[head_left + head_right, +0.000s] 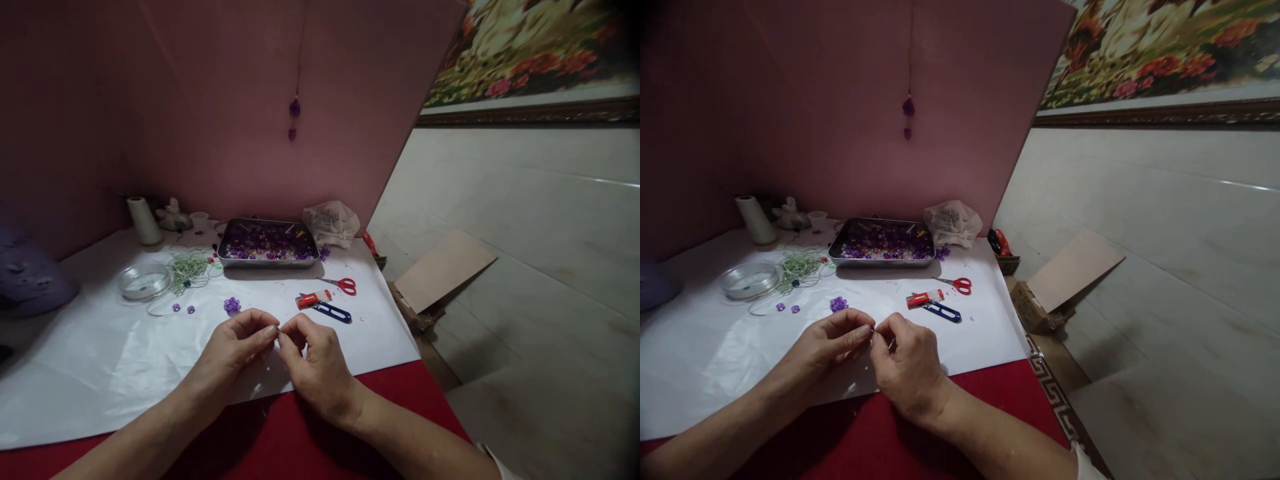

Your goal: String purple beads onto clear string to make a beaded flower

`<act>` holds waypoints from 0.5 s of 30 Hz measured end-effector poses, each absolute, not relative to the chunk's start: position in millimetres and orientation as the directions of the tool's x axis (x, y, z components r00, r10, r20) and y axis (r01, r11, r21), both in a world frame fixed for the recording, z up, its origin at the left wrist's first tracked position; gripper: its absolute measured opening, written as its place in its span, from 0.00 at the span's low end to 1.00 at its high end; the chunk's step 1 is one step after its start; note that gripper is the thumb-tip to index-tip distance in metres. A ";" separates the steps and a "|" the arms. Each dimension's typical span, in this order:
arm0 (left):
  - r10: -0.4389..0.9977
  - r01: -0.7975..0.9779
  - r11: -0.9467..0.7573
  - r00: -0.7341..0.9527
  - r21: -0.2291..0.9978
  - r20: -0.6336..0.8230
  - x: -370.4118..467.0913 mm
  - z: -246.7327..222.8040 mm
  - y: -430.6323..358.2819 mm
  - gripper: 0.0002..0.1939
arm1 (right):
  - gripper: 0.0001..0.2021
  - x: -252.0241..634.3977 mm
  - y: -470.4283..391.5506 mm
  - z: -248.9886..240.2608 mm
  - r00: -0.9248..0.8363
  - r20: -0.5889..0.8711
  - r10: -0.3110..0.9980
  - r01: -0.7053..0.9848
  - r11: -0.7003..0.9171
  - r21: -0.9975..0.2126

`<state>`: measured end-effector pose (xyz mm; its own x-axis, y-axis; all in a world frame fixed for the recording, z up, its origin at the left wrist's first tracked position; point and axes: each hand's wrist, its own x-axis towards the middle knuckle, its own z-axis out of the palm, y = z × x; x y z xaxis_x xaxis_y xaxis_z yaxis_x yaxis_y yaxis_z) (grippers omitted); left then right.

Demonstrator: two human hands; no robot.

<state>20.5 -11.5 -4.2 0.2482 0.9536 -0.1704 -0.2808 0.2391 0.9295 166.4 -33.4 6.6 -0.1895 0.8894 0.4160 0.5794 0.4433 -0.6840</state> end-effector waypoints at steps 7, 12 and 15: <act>0.945 -0.358 0.288 0.256 0.888 -0.203 19.7 -6.6 -12.3 0.11 | 0.04 166.6 -33.5 6.2 -0.170 0.401 0.900 0.578 0.421 -0.699; 0.942 -0.340 0.290 0.264 0.894 -0.206 19.6 -6.9 -11.3 0.09 | 0.06 166.4 -33.3 5.4 -0.167 0.408 0.897 0.589 0.423 -0.689; 0.943 -0.341 0.290 0.259 0.894 -0.207 20.2 -5.4 -11.2 0.10 | 0.06 166.6 -32.9 4.8 -0.161 0.414 0.896 0.605 0.422 -0.676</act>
